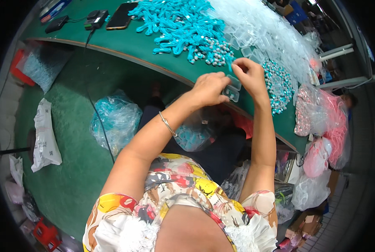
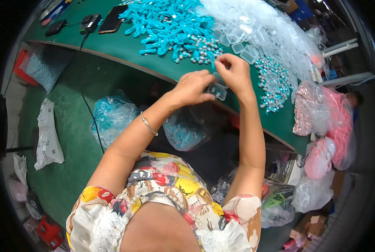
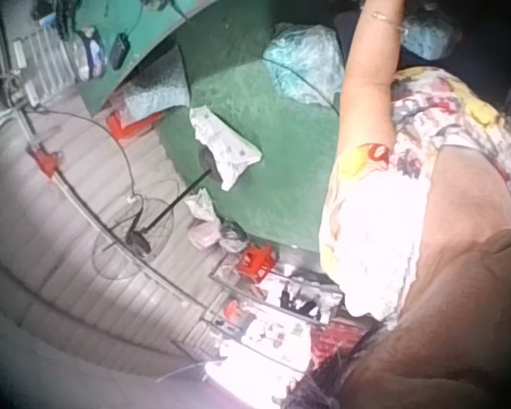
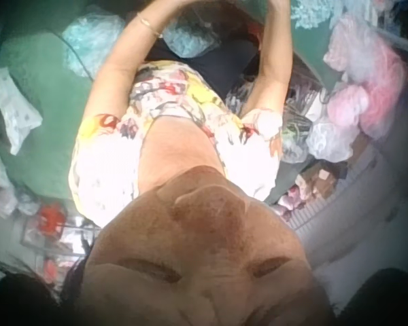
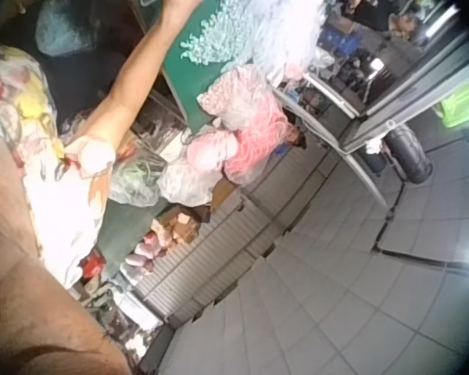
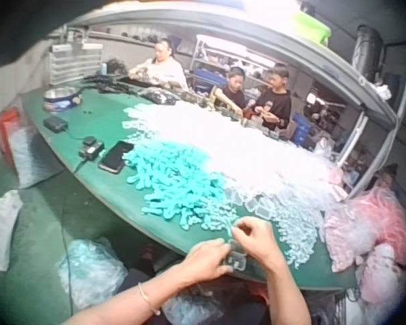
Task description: The person assembles small keychains by placing turquoise plastic charms and white beads into clear plastic containers. They pick up the components from piles on a green table, place them into the containers, and then close the lids. The process is repeated continuously throughout the video.
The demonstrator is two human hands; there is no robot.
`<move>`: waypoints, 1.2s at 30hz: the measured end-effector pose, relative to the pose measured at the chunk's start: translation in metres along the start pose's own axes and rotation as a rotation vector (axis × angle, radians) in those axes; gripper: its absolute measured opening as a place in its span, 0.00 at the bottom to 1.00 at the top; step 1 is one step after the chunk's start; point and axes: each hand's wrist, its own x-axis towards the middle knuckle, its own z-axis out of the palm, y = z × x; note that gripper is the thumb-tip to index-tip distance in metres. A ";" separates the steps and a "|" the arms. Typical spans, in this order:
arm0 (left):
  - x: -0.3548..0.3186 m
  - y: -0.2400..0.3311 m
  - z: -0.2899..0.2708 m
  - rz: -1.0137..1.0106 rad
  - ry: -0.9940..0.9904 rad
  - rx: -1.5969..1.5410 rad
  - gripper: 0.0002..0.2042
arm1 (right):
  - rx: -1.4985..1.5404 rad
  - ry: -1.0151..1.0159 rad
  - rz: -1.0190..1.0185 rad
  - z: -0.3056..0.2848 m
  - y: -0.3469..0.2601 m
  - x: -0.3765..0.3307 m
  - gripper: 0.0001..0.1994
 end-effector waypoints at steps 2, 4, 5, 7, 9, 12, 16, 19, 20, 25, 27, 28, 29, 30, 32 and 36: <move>0.002 -0.001 0.000 -0.022 -0.017 -0.018 0.23 | -0.103 0.022 -0.135 -0.021 0.005 -0.025 0.06; 0.003 0.000 0.000 -0.039 -0.018 -0.030 0.24 | -0.344 -0.031 -0.251 -0.032 0.002 -0.046 0.04; 0.003 0.000 0.001 -0.049 -0.018 -0.035 0.24 | -0.465 -0.060 -0.309 -0.035 0.002 -0.053 0.04; 0.003 0.002 0.000 -0.064 -0.029 -0.035 0.24 | -0.507 -0.053 -0.366 -0.029 0.005 -0.061 0.04; 0.004 0.003 -0.003 -0.084 -0.048 -0.023 0.24 | -0.559 -0.061 -0.406 -0.024 0.005 -0.063 0.04; 0.004 0.003 -0.002 -0.070 -0.039 -0.030 0.23 | -0.600 -0.027 -0.428 -0.014 0.009 -0.062 0.04; 0.004 0.003 -0.002 -0.062 -0.028 -0.041 0.23 | -0.642 -0.069 -0.426 -0.009 0.013 -0.063 0.03; 0.002 0.001 -0.001 -0.034 -0.014 -0.026 0.24 | -0.548 -0.105 -0.343 -0.018 0.011 -0.060 0.04; 0.001 0.000 -0.001 -0.033 -0.009 -0.024 0.24 | -0.493 -0.082 -0.285 -0.019 0.014 -0.056 0.06; 0.002 0.002 0.000 0.009 -0.004 -0.003 0.25 | -0.331 -0.080 -0.051 -0.010 0.047 -0.039 0.10; 0.001 0.002 0.002 0.010 0.028 -0.042 0.27 | -0.190 -0.070 -0.013 -0.005 0.050 -0.040 0.10; -0.001 0.001 0.002 0.006 0.046 -0.060 0.28 | -0.170 -0.038 -0.001 -0.003 0.043 -0.043 0.10; -0.003 0.001 0.001 -0.012 0.055 -0.076 0.29 | -0.149 -0.006 0.012 -0.001 0.038 -0.046 0.11; -0.002 0.004 -0.001 -0.022 0.059 -0.098 0.30 | -0.141 0.074 -0.079 0.001 0.039 -0.051 0.10; 0.000 0.007 -0.001 -0.001 0.064 -0.122 0.30 | -0.134 0.162 -0.187 0.002 0.044 -0.060 0.11; -0.003 -0.002 -0.001 0.111 0.055 -0.021 0.26 | -0.107 0.122 -0.390 0.001 0.036 -0.079 0.12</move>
